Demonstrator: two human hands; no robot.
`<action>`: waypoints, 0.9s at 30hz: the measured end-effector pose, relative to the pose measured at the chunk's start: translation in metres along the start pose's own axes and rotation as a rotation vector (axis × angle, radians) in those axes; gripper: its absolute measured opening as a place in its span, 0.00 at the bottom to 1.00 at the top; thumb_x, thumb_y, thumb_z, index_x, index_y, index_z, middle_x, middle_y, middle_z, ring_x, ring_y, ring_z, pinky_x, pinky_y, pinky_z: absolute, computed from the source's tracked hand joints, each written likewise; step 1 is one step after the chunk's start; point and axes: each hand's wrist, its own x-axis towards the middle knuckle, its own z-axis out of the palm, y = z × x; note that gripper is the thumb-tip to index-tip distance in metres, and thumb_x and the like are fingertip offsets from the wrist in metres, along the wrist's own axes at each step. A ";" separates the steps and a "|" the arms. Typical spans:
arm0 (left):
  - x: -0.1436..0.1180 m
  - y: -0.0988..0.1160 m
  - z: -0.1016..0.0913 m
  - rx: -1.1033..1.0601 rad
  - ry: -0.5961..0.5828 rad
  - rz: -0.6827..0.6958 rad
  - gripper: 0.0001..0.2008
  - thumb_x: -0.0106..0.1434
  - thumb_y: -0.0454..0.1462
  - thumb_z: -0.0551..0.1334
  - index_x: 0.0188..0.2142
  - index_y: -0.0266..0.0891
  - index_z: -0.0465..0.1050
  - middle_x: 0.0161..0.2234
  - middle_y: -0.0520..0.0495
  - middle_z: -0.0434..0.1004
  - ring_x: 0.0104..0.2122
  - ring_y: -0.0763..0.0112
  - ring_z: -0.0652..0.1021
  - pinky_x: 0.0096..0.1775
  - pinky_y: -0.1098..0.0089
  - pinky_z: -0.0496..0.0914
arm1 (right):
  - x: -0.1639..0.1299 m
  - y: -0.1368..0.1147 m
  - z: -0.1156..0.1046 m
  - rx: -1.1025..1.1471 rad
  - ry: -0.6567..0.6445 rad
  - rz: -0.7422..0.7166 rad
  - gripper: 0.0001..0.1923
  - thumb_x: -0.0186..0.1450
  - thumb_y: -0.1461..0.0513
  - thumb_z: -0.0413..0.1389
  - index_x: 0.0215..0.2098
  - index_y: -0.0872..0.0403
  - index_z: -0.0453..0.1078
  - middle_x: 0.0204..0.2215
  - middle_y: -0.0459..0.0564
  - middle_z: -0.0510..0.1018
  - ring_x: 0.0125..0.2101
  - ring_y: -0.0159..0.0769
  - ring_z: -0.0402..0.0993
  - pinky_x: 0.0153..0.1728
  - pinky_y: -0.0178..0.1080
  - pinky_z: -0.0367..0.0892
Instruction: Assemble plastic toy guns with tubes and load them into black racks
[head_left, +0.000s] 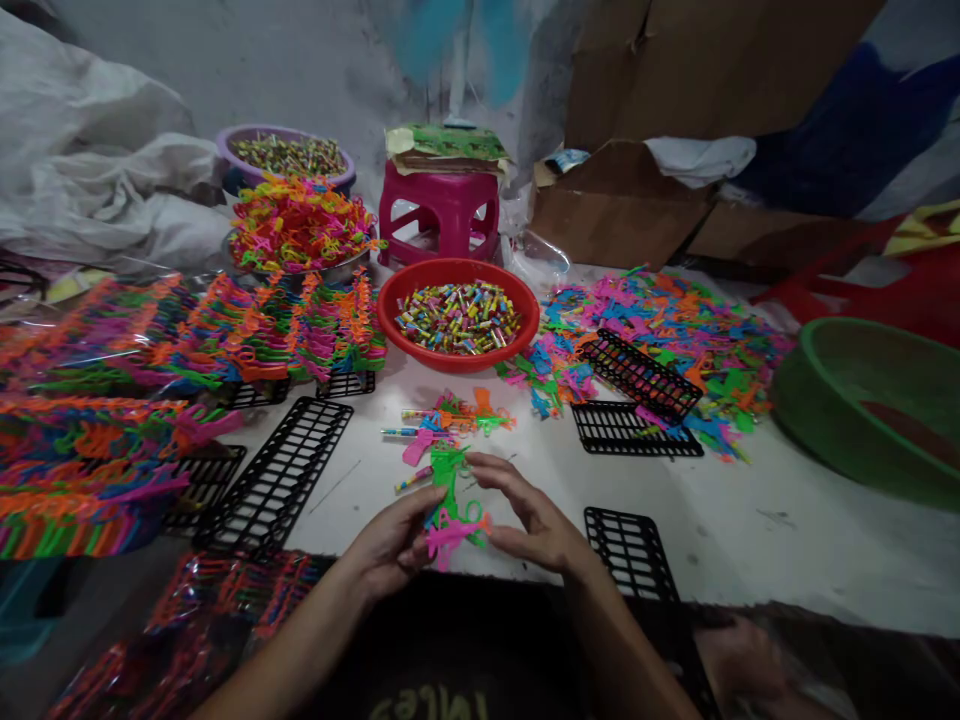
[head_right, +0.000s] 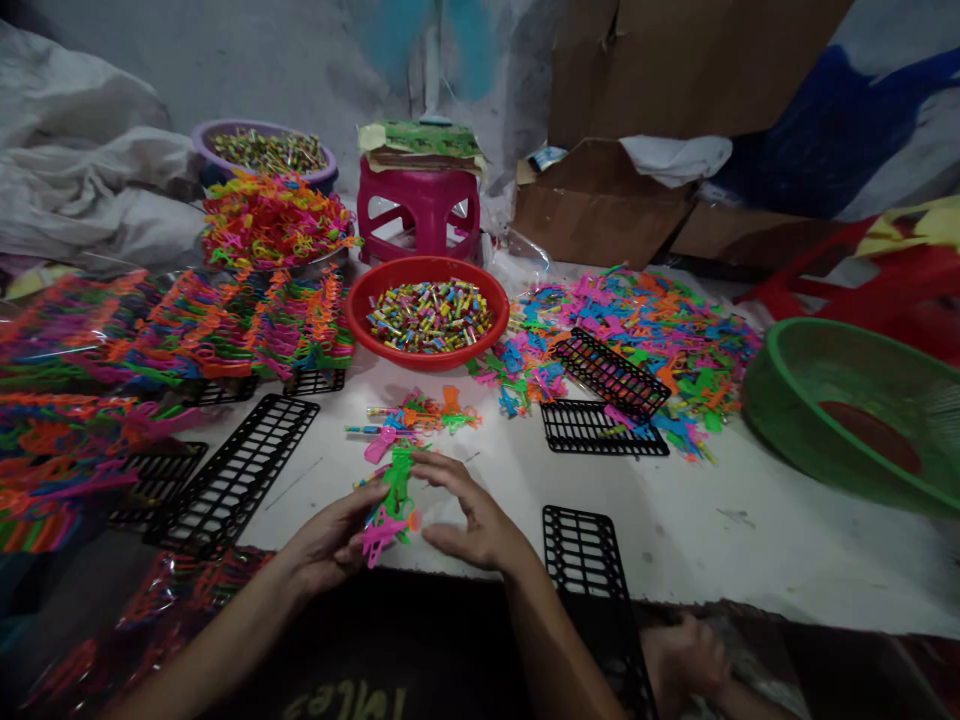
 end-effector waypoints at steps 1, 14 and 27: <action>0.000 -0.002 0.001 -0.005 -0.001 -0.033 0.13 0.50 0.43 0.63 0.31 0.37 0.67 0.12 0.60 0.58 0.09 0.87 0.54 0.12 0.82 0.41 | 0.001 -0.001 0.001 -0.109 -0.021 -0.042 0.19 0.56 0.56 0.57 0.46 0.49 0.68 0.54 0.52 0.61 0.55 0.44 0.53 0.53 0.46 0.52; -0.008 -0.001 -0.010 -0.141 0.009 0.176 0.20 0.43 0.25 0.67 0.38 0.35 0.70 0.34 0.48 0.74 0.34 0.74 0.76 0.38 0.77 0.70 | 0.020 0.021 0.036 0.272 0.550 0.290 0.10 0.56 0.56 0.58 0.31 0.55 0.68 0.26 0.46 0.72 0.26 0.29 0.66 0.30 0.32 0.63; 0.000 -0.009 -0.012 -0.164 0.135 0.163 0.11 0.50 0.34 0.66 0.36 0.35 0.73 0.30 0.49 0.74 0.29 0.79 0.74 0.31 0.81 0.71 | 0.018 0.029 0.050 0.281 0.588 0.288 0.11 0.58 0.55 0.55 0.33 0.55 0.67 0.29 0.47 0.73 0.31 0.32 0.67 0.35 0.34 0.64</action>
